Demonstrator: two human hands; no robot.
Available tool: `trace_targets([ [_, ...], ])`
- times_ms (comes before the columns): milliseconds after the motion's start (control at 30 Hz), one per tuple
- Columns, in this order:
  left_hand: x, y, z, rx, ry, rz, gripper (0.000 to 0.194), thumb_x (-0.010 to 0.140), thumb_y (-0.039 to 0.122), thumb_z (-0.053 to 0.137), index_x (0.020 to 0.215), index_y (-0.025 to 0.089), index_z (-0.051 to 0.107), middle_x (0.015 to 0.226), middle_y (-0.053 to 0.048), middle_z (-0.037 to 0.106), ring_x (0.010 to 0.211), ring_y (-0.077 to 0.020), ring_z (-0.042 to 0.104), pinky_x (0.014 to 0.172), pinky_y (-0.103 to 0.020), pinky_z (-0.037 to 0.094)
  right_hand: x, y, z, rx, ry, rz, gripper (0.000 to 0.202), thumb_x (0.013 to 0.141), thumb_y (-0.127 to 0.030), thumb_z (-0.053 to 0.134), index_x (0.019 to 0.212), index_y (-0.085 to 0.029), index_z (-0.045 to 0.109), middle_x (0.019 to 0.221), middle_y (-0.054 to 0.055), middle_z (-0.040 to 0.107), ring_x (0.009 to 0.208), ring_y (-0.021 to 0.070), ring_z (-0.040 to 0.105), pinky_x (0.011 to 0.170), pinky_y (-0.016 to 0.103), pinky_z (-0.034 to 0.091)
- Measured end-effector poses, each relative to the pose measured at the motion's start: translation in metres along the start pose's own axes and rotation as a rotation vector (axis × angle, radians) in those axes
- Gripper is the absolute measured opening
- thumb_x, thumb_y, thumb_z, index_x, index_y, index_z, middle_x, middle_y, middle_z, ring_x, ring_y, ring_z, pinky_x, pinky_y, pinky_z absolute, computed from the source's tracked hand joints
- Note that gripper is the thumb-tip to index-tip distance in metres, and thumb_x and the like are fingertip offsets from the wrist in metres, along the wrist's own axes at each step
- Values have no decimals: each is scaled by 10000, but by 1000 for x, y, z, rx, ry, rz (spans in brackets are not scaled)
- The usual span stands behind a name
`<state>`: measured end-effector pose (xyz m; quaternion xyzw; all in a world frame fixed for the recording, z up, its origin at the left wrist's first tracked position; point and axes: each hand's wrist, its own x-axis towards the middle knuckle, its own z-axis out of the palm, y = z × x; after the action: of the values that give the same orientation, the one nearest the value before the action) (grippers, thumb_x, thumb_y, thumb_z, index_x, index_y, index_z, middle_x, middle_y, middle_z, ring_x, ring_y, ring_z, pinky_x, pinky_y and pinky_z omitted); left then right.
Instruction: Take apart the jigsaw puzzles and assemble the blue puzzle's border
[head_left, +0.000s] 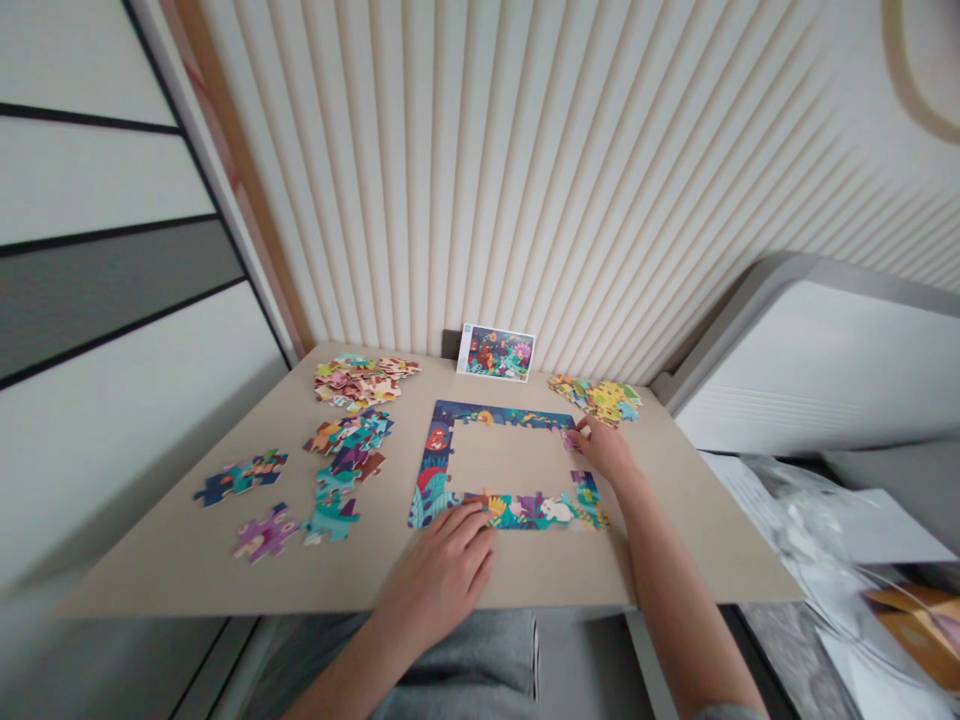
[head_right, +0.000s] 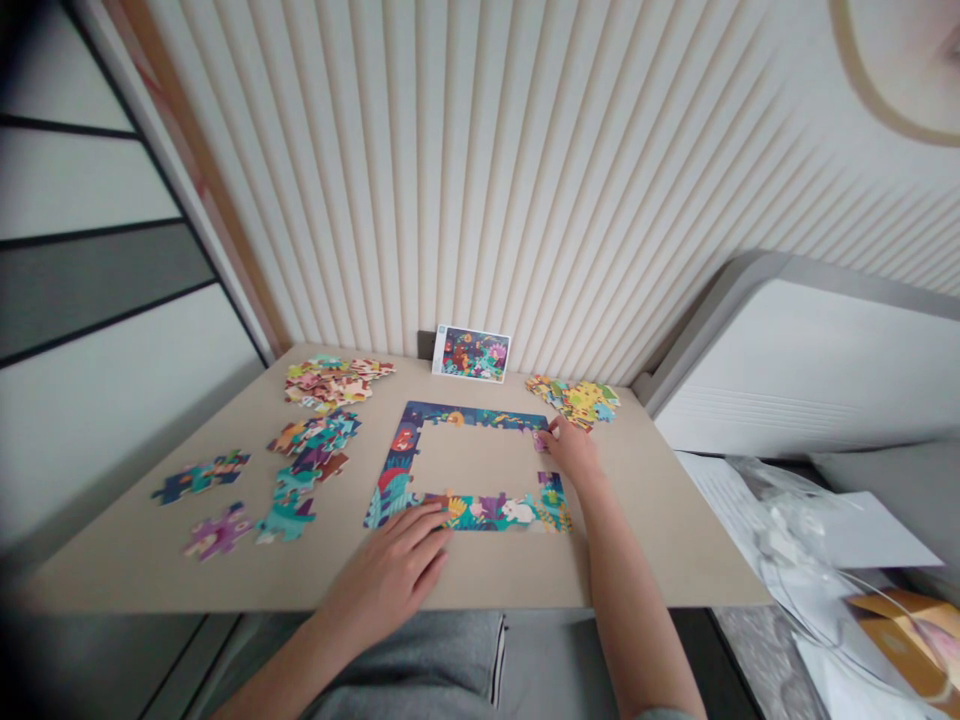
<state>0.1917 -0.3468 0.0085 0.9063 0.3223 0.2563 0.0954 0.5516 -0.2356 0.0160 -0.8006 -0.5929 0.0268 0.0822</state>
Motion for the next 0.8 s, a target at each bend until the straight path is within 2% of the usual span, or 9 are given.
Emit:
trace_targets([
  [100, 0, 1, -2, -1, -17, -12, 222, 973, 211, 515, 1161, 219, 633, 1276, -76, 631, 1301, -251, 514, 1115, -488, 436, -2, 3, 3, 26, 18, 2, 312, 933, -510, 575, 1063, -238, 655, 909, 86, 733, 848, 229, 669, 708, 293, 427],
  [267, 1, 1, -3, -4, -22, -12, 220, 978, 212, 508, 1160, 220, 632, 1281, -77, 629, 1309, -248, 510, 1116, -485, 439, -2, 6, 8, 116, 86, -95, 317, 906, -526, 608, 910, -216, 675, 926, 96, 721, 821, 210, 640, 697, 285, 426],
  [433, 0, 0, -1, -5, -16, -5, 237, 972, 204, 512, 1179, 223, 628, 1282, -82, 629, 1310, -250, 513, 1113, -489, 443, 4, 13, 16, 266, 61, -180, 229, 905, -417, 599, 910, -209, 696, 832, 47, 706, 770, 194, 615, 720, 285, 460],
  [600, 2, 1, -3, 3, -36, -13, 248, 975, 199, 505, 1191, 218, 626, 1295, -80, 624, 1313, -250, 507, 1121, -491, 437, 5, 22, 17, 312, 82, -276, 265, 944, -299, 502, 1050, -213, 729, 1041, 77, 716, 956, 214, 633, 887, 314, 471],
  [700, 2, 1, -4, 6, -41, -9, 244, 975, 198, 503, 1183, 214, 629, 1302, -79, 622, 1317, -252, 504, 1120, -488, 437, 1, 26, 14, 334, 82, -343, 334, 964, -367, 505, 1160, -218, 731, 1081, 94, 688, 977, 223, 626, 920, 328, 469],
  [800, 2, 0, -4, 6, -23, 2, 248, 976, 201, 499, 1186, 214, 630, 1306, -83, 622, 1308, -258, 513, 1106, -488, 449, -3, 27, 12, 337, 39, -380, 412, 913, -488, 610, 1213, -232, 729, 1065, 94, 652, 960, 228, 616, 915, 336, 477],
])
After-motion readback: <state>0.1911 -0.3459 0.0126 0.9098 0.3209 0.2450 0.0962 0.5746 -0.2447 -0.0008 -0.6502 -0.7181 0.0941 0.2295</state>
